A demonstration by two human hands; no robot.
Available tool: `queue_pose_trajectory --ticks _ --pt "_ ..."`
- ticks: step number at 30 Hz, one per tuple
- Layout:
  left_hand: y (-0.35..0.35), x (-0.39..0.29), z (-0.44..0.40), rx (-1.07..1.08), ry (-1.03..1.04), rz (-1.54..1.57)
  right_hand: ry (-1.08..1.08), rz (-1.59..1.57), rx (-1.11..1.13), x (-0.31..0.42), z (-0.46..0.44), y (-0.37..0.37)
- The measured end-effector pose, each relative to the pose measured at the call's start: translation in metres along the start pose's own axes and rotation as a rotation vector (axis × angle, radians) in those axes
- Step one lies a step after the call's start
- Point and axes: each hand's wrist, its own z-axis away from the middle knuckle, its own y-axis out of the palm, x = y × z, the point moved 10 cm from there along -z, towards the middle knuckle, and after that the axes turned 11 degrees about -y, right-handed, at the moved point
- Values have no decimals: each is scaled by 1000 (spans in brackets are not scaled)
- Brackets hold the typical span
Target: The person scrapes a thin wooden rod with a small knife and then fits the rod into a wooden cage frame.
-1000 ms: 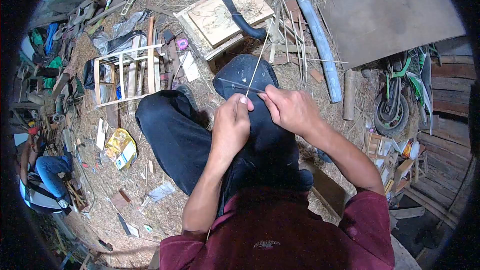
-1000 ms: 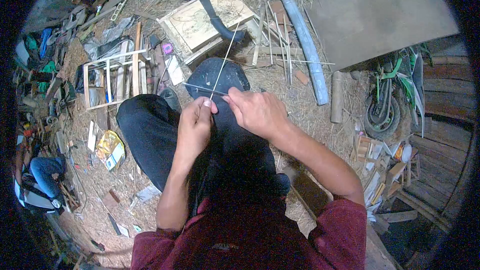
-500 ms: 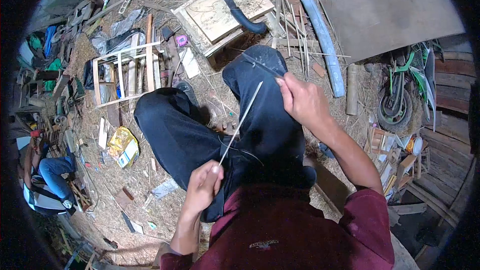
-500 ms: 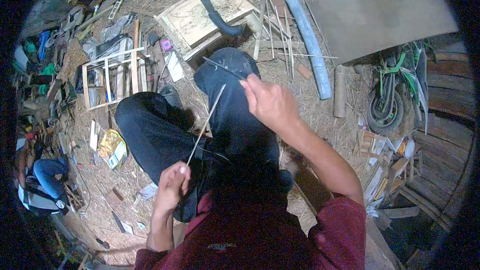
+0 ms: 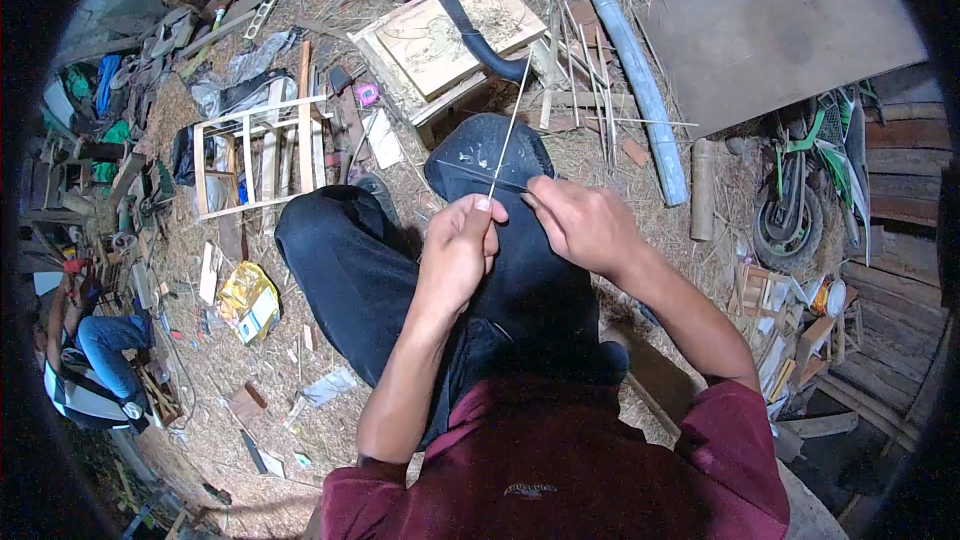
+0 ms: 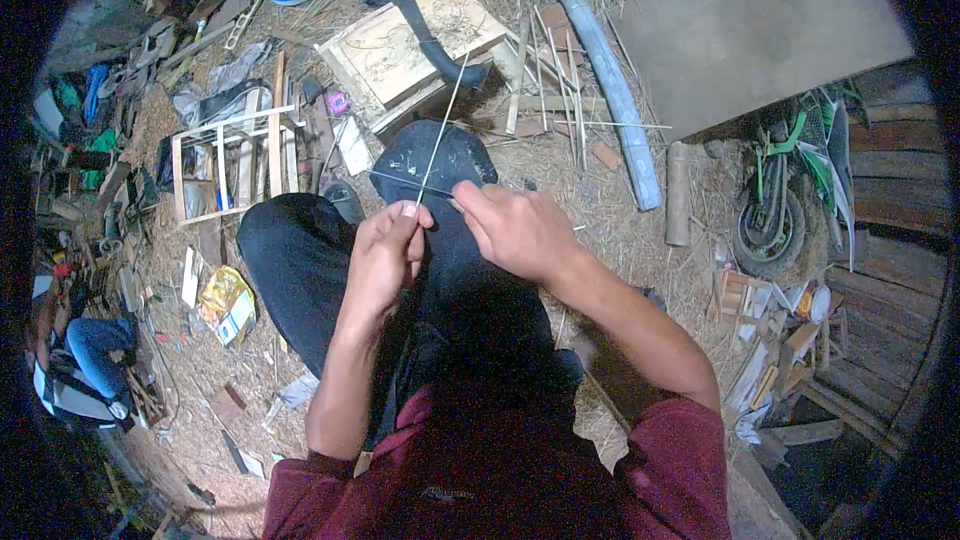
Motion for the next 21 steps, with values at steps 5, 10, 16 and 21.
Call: queue_pose_trajectory --ticks 5,10,16,21 --pt "-8 17 -8 81 -71 136 35 52 114 -3 -6 6" --pt "-11 38 5 227 -162 324 110 71 114 -16 -9 4" --pt "-28 67 53 201 -281 369 127 53 22 -27 -1 -1" --pt "-52 90 93 175 -311 310 207 47 1 -35 5 -7"
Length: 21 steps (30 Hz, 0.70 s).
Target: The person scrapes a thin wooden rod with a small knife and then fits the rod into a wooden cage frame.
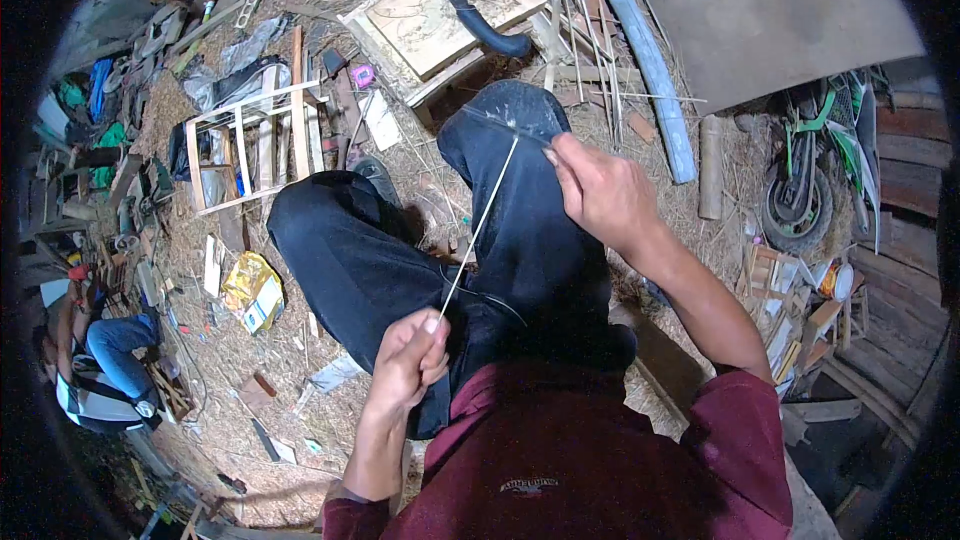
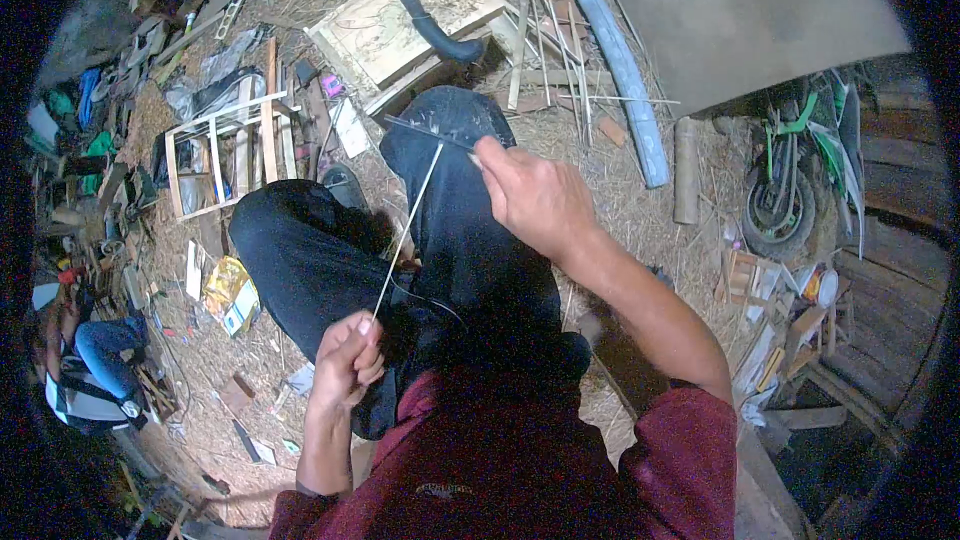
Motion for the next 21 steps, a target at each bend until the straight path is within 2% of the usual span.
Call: queue_pose_trajectory --ticks 5,7,9,13,16,21 --pt "-34 15 28 -132 39 -24 82 -132 -112 -18 9 -4" --pt "-19 -7 20 -158 118 -38 93 -241 -193 -17 8 -9" --pt "3 -33 2 -212 205 -212 90 -343 -277 -11 9 -22" --pt "56 -80 -43 -169 354 -431 -213 -138 -120 31 7 -16" --pt "70 -100 -69 -254 447 -531 -194 -12 73 36 5 0" --pt "59 -94 -72 -259 450 -558 -163 -12 66 26 7 13"
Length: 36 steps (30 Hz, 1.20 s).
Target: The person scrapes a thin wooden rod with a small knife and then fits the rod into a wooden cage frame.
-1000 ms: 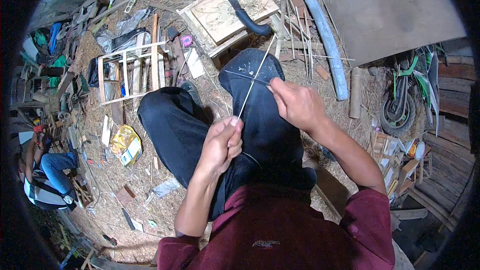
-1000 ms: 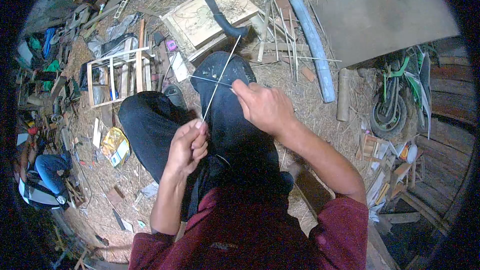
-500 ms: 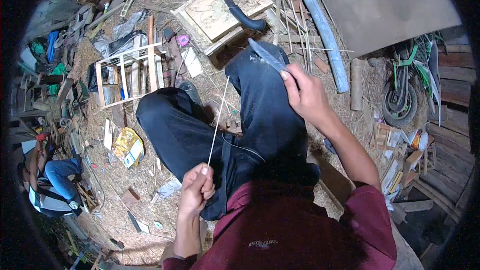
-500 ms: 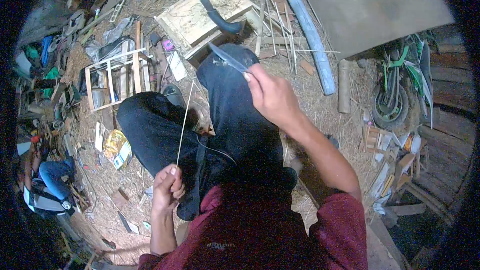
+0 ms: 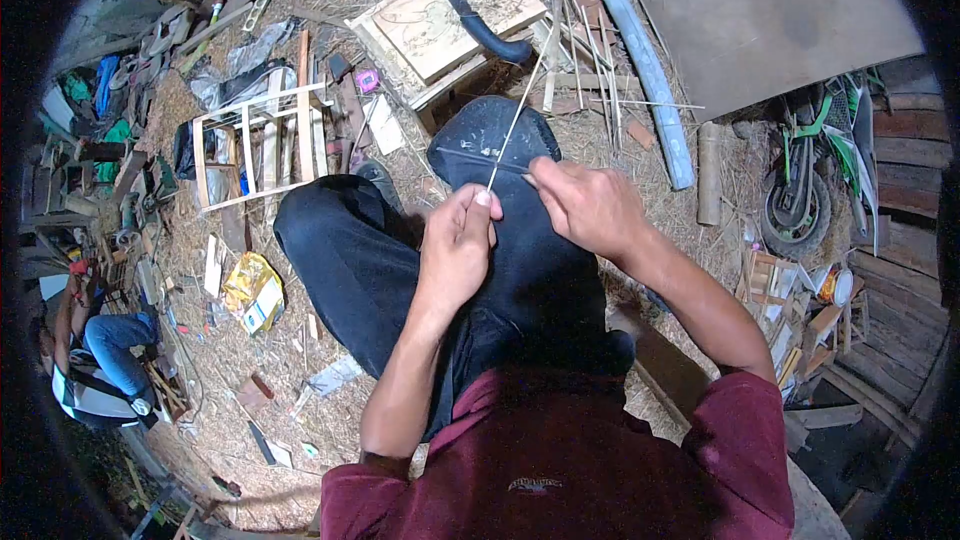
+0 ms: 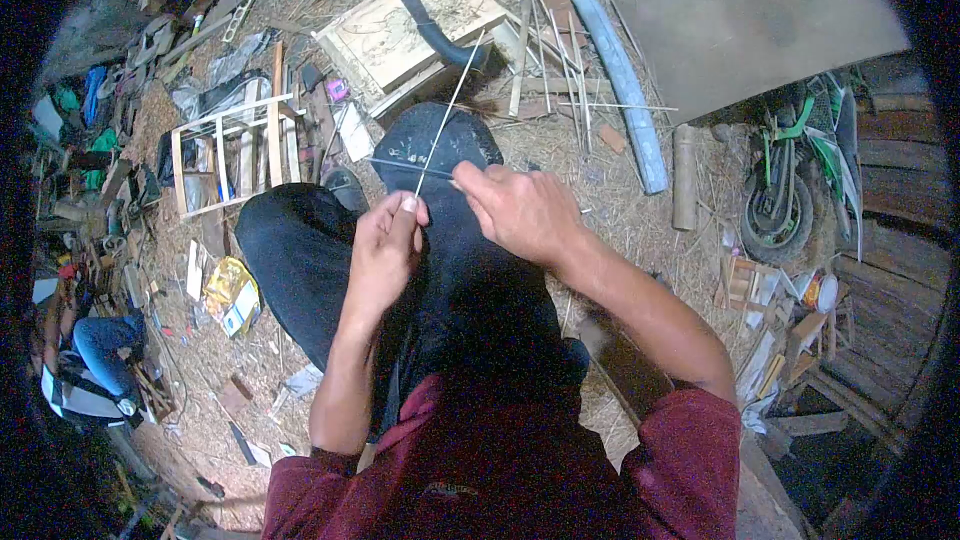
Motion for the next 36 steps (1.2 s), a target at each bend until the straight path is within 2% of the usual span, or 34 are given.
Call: queue_pose_trajectory --ticks 3,11,17,20,23,28,31,34,36 --pt "-3 13 12 1 20 1 53 -3 -33 -9 -1 -2" --pt "-24 53 74 65 -193 66 138 12 -67 -25 -3 -11" --pt "-44 73 112 51 -253 65 240 9 -118 -32 2 -17" --pt "-32 66 102 145 -243 341 285 -272 -260 -42 10 -15" --pt "-9 39 79 300 -273 594 301 -385 -375 -43 12 -30" --pt "17 18 44 483 -297 815 232 -266 -395 -38 8 -56" --pt "23 17 35 529 -308 884 212 -341 -347 -34 6 -48" --pt "23 24 30 497 -357 877 -80 -148 -195 -4 -2 -24" --pt "22 29 27 472 -375 878 -69 -75 -119 0 -3 -14"
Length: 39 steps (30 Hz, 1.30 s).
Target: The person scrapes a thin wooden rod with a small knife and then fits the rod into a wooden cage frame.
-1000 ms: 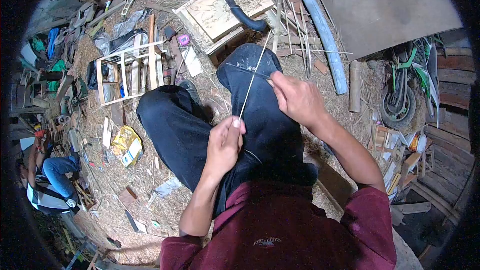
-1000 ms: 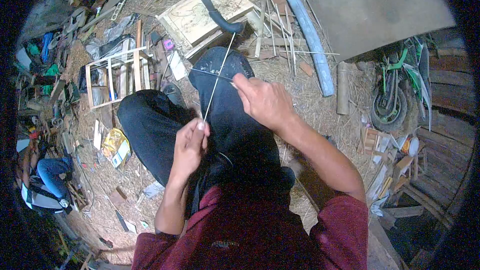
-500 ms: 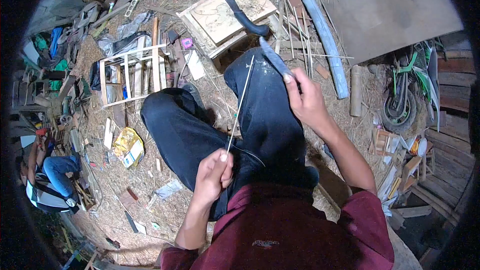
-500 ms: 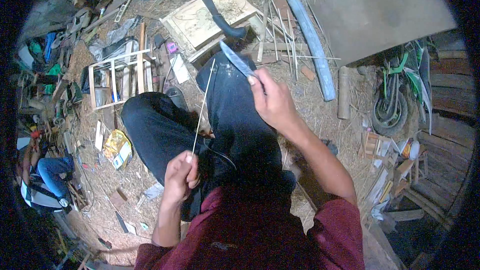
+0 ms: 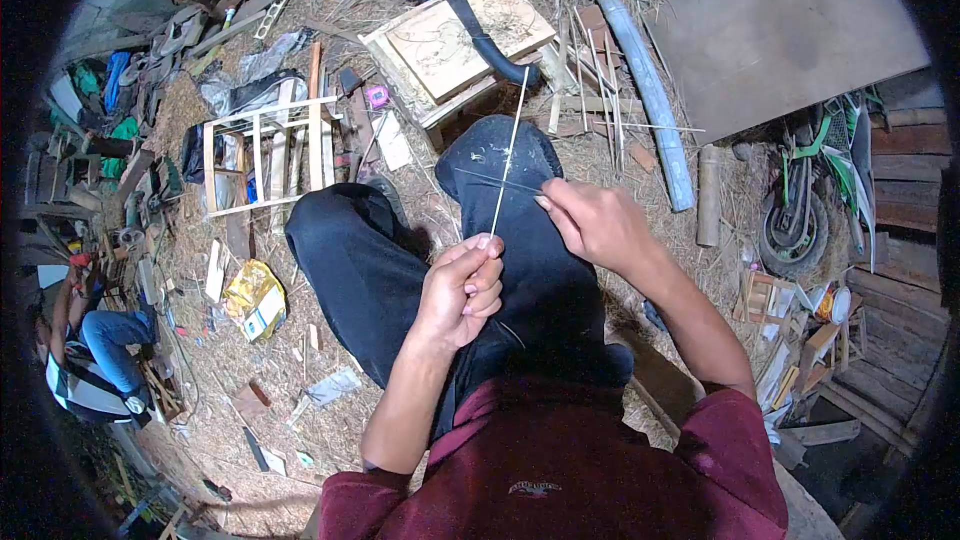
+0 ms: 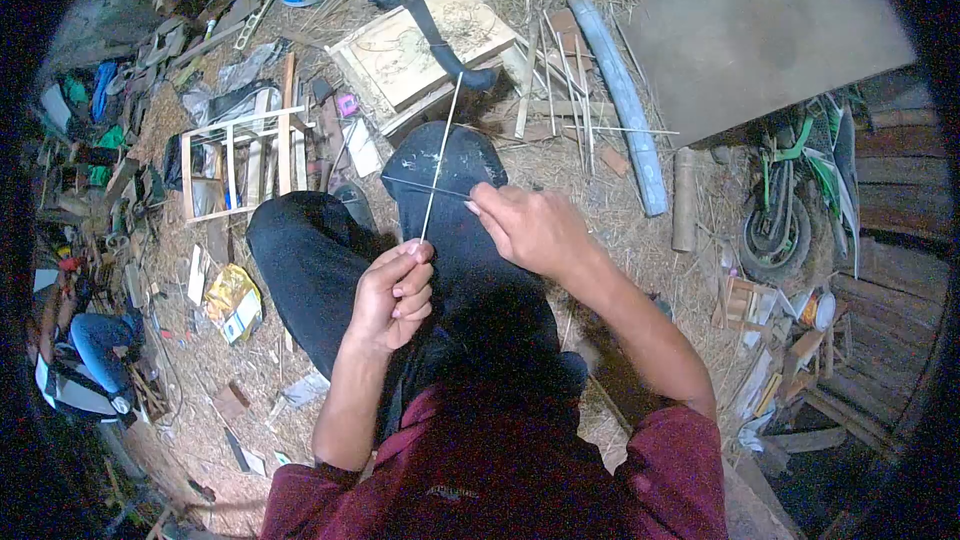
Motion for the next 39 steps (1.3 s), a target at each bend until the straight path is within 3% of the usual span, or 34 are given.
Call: queue_pose_trajectory --ticks 4,10,19,33,35,39 --pt "-6 -3 -1 -50 33 -101 3 56 108 -1 -2 8" --pt "-11 -10 -5 -223 144 -363 -41 99 98 3 -3 8" --pt "-11 -14 -6 -242 133 -392 23 132 158 -5 -2 12" --pt "-45 68 89 -103 -166 -162 229 78 -39 -32 13 -7" --pt "-46 66 92 -107 -128 -200 283 52 -30 -34 17 -8" --pt "-35 31 67 -223 93 -347 372 -190 -247 -39 20 -26"
